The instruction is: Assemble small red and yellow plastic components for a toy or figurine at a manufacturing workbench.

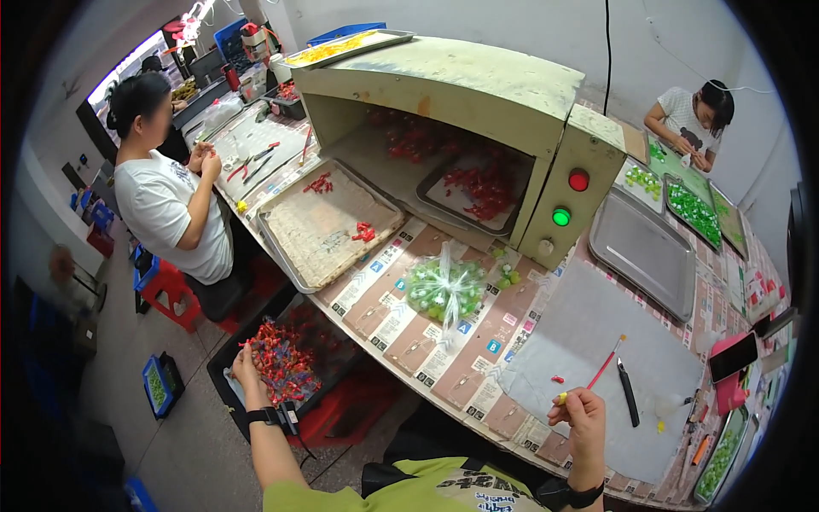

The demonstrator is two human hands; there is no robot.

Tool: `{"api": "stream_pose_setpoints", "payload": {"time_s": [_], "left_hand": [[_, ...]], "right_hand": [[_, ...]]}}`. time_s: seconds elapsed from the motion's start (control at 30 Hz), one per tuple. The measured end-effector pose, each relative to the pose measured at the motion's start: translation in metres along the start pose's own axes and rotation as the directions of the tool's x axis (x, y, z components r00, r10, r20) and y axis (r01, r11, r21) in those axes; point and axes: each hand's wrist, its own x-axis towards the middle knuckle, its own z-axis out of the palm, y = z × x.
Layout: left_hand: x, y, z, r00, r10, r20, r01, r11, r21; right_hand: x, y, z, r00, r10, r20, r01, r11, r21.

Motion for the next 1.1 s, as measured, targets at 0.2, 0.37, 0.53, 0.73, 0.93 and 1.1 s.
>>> {"api": "stream_pose_setpoints", "payload": {"time_s": [0.2,0.37,0.53,0.73,0.93,1.1], "left_hand": [[0.015,0.013,0.012,0.993,-0.012,-0.118,0.049,0.945,0.322],[0.018,0.124,0.054,0.988,0.094,0.125,-0.127,0.951,0.283],[-0.053,0.242,0.167,0.803,0.319,0.504,-0.418,0.904,0.094],[-0.119,0.258,0.318,0.475,0.341,0.811,-0.469,0.878,-0.095],[-0.099,0.173,0.445,0.424,0.373,0.825,-0.674,0.739,0.012],[-0.107,0.111,0.527,0.087,0.580,0.810,-0.943,0.311,-0.122]], "right_hand": [[0.003,0.000,-0.003,1.000,0.009,-0.029,-0.009,1.000,-0.009],[0.009,-0.002,-0.005,1.000,0.005,-0.021,-0.005,1.000,-0.006],[0.016,-0.004,-0.002,1.000,0.000,-0.011,0.000,1.000,-0.004],[0.024,-0.012,-0.001,1.000,0.012,-0.023,-0.012,1.000,-0.005],[0.038,0.018,-0.009,0.991,-0.005,-0.137,-0.021,0.981,-0.193],[0.038,0.049,-0.001,0.863,-0.469,-0.187,0.158,0.603,-0.782]]}}
